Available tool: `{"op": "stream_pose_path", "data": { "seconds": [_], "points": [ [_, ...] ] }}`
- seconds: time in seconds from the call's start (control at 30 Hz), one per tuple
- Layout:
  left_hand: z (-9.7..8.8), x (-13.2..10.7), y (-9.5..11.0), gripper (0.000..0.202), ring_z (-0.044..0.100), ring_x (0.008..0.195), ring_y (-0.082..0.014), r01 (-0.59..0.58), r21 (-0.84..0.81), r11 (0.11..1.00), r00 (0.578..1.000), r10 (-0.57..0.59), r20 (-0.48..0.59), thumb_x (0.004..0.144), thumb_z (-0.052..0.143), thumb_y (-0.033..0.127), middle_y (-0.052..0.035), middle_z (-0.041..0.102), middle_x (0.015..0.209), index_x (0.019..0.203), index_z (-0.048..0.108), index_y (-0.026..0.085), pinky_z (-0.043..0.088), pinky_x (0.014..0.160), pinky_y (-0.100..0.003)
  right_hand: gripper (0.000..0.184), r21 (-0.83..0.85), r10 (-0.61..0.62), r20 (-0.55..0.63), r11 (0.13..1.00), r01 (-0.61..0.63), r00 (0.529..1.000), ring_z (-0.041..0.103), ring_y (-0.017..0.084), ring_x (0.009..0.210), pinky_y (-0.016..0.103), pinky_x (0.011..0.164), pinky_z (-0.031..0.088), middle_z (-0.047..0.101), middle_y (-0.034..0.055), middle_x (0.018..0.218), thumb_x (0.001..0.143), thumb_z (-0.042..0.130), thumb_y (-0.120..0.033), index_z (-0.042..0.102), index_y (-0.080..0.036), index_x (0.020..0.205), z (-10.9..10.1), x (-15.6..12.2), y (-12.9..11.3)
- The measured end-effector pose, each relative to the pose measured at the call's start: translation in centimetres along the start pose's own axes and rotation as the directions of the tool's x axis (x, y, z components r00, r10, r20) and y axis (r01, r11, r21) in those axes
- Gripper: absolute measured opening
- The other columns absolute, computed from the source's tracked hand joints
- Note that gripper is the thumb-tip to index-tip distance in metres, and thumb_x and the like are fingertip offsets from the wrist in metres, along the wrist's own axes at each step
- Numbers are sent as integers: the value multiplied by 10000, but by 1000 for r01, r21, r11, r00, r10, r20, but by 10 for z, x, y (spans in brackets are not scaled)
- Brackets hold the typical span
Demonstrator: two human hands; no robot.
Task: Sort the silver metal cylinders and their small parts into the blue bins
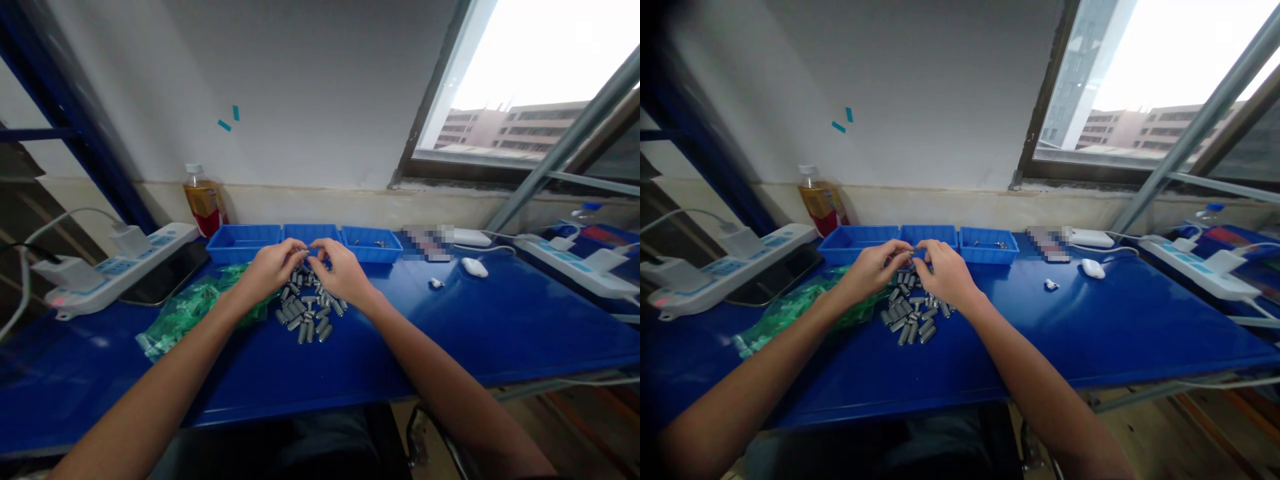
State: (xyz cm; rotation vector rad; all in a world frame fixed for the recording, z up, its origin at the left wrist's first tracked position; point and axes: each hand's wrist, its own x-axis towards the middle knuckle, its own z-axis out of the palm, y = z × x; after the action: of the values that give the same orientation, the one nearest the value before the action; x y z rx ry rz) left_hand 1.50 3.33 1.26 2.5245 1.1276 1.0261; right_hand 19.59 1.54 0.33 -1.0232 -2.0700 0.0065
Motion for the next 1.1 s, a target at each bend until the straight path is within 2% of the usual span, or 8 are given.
{"op": "stream_pose_path", "data": {
  "seconds": [0.13,0.23,0.37,0.47,0.6,0.73,0.97,1.1],
  "points": [
    [4,-1,3,255,634,687,-151,65,-122,990,997,-61,43,933,397,325,-22,678,743,958,587,157,456,656,-245,125,-114,-93,37,989,97,995,525,209,836,340,762,416,590,77,860,883,477,-215,567,-189,965,-5,1,-1],
    [6,-1,5,307,619,660,-142,101,-174,979,993,-90,71,943,372,358,-12,666,717,898,598,155,449,661,-237,129,-133,-103,41,985,108,994,522,206,832,336,752,413,588,79,840,906,445,-204,568,-172,927,-5,2,1],
    [4,0,8,326,610,656,-144,142,-175,974,986,-123,115,948,359,367,-7,661,720,891,602,158,435,654,-236,133,-108,-89,62,990,95,994,522,195,838,320,747,409,595,80,856,921,444,-215,557,-153,957,-4,2,1],
    [2,0,8,332,611,661,-152,131,-130,983,981,-110,161,958,330,340,-12,659,720,896,604,164,433,654,-244,158,-123,-66,53,990,72,996,514,184,809,313,740,397,593,65,817,930,429,-220,565,-168,870,-6,7,1],
    [2,-3,2,251,615,836,-179,3,-4,1000,975,-2,222,943,378,274,-47,668,897,997,605,181,448,765,-275,221,-162,47,-96,985,-62,994,511,178,775,319,743,387,587,54,772,928,434,-247,555,-180,756,-15,13,13],
    [4,-7,-1,203,575,909,-194,-95,97,991,952,62,300,924,426,238,-55,644,952,991,611,192,439,822,-313,210,-225,163,-257,948,-224,952,511,192,783,327,740,384,586,58,773,908,471,-280,566,-186,746,-30,10,42],
    [5,-5,-3,193,553,864,-186,-52,97,994,945,18,326,928,426,226,-42,653,902,947,614,188,402,780,-316,362,-356,286,-371,835,-420,883,475,192,721,327,717,365,560,54,699,939,397,-360,554,-193,658,-41,-2,84],
    [5,-7,-2,133,528,879,-207,-81,174,981,921,7,390,888,504,241,-28,653,909,921,630,219,344,738,-338,325,-400,328,-399,778,-484,856,479,211,758,336,721,362,583,69,745,906,453,-417,586,-186,720,-40,-5,95]
  ]
}}
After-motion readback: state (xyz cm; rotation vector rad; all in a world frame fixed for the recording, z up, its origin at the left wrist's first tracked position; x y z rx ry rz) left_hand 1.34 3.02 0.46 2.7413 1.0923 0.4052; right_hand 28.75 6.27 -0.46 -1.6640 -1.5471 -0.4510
